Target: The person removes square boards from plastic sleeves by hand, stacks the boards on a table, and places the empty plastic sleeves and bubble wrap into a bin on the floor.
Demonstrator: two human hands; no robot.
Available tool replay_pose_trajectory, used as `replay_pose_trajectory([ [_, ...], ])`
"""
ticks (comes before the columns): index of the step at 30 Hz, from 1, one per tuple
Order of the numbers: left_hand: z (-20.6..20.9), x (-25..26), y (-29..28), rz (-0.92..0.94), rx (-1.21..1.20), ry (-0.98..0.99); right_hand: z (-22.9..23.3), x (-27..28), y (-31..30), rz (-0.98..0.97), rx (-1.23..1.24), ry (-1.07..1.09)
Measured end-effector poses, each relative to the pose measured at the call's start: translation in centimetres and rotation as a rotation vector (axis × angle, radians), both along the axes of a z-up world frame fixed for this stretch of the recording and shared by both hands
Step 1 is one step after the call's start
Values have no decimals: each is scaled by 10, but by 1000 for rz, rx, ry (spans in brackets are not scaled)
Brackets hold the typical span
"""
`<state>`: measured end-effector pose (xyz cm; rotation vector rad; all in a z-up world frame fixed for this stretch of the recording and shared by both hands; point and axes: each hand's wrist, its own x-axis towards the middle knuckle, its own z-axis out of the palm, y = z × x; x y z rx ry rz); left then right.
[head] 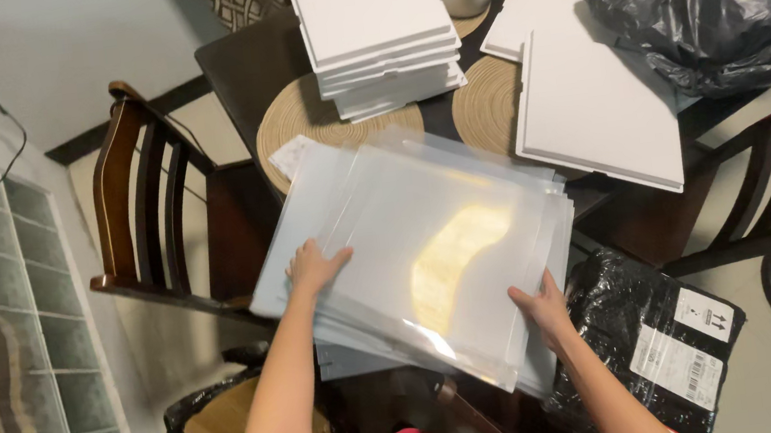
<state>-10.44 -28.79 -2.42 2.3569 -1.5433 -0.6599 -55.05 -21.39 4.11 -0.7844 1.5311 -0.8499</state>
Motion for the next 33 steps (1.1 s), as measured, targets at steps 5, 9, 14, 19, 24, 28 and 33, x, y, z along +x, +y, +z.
replay_pose_trajectory([
  [5,-8,27,3,-34,29,39,-4,10,-6,18,84,-162],
  [9,-26,65,30,-79,-40,172,7,15,-8,37,88,-214],
  [14,-3,58,66,73,-129,195,50,25,-17,-2,-131,-215],
  [19,93,9,79,329,-276,54,112,44,-50,-20,-244,-237],
  [24,178,-61,70,22,-416,413,202,68,-87,110,-534,-232],
  [28,227,-111,38,-284,-462,615,292,82,-92,185,-683,-136],
  [33,258,-124,-6,-281,-293,1258,341,119,-52,559,-1181,754],
])
